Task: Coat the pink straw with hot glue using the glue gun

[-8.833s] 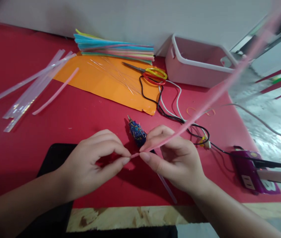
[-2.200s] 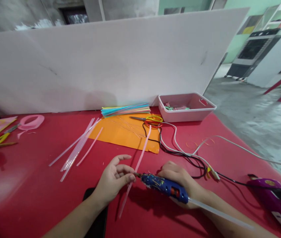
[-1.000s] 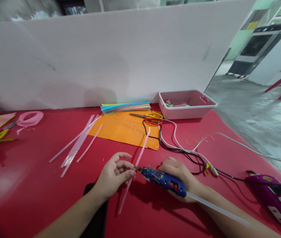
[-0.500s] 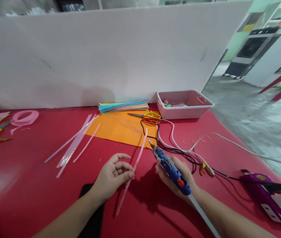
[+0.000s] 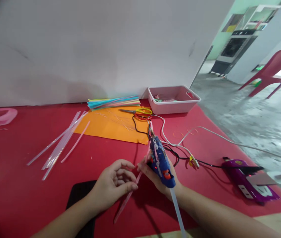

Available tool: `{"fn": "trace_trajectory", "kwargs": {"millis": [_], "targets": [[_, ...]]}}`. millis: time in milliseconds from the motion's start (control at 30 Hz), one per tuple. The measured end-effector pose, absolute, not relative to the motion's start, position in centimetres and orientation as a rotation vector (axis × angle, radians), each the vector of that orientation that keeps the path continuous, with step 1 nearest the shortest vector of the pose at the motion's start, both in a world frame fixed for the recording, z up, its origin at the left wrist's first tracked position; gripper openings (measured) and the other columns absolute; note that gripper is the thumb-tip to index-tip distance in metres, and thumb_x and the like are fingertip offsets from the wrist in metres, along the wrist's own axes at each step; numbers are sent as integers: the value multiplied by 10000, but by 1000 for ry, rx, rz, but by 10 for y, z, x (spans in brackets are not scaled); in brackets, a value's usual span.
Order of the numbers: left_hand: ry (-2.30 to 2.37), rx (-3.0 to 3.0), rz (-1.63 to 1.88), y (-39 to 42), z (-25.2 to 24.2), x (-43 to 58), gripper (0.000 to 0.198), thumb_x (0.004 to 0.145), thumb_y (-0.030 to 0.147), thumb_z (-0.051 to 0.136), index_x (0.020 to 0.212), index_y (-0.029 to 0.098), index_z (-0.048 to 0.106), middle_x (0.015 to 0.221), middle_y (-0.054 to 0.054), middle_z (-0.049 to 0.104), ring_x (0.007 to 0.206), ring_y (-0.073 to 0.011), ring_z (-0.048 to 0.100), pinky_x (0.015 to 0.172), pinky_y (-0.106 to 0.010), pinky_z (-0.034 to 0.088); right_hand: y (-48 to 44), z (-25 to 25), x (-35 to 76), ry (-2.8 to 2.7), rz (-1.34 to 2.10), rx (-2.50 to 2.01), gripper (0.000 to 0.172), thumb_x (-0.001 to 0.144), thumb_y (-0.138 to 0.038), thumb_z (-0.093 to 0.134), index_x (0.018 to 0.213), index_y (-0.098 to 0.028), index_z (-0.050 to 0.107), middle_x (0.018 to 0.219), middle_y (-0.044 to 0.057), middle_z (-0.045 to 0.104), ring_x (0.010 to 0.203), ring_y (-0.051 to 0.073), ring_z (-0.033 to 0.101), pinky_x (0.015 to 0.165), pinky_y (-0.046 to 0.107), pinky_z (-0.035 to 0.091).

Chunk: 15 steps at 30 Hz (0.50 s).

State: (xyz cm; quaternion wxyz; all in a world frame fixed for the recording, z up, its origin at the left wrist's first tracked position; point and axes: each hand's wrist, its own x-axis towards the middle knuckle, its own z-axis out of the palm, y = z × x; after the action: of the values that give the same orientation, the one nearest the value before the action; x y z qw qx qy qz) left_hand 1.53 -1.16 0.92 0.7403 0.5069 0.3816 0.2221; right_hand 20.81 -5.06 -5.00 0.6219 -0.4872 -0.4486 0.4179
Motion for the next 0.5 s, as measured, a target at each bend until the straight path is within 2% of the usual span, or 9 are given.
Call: {"fn": "trace_trajectory", "kwargs": {"millis": [167, 267, 333, 500], "targets": [[779, 1142, 479, -11, 8, 12, 439, 744, 281, 869, 1042, 172, 565, 938, -33, 694, 843, -131, 648, 756, -272, 508, -47, -37, 209, -983, 965, -1108, 377, 792, -382, 867, 892, -293, 515, 747, -60, 669, 607, 154, 654, 656, 323, 616], [776, 1176, 435, -11, 7, 12, 462, 725, 260, 884, 1052, 168, 572, 958, -33, 666, 889, -146, 650, 768, -280, 521, -46, -33, 211, -993, 954, -1093, 384, 793, -384, 866, 863, -287, 502, 711, -60, 669, 616, 161, 678, 652, 313, 618], [773, 1180, 416, -12, 5, 12, 460, 711, 230, 885, 1039, 169, 568, 924, -18, 654, 859, -140, 644, 762, -283, 523, -46, -34, 211, -1001, 944, -1079, 384, 800, -353, 866, 874, -291, 495, 713, -69, 672, 629, 157, 689, 658, 304, 617], [783, 1215, 423, -14, 4, 13, 319, 794, 192, 778, 1032, 162, 567, 900, -4, 636, 753, -102, 602, 710, -271, 505, -47, -39, 213, -1056, 903, -1088, 390, 804, -342, 865, 888, -290, 488, 722, -69, 650, 597, 149, 649, 651, 320, 619]]}}
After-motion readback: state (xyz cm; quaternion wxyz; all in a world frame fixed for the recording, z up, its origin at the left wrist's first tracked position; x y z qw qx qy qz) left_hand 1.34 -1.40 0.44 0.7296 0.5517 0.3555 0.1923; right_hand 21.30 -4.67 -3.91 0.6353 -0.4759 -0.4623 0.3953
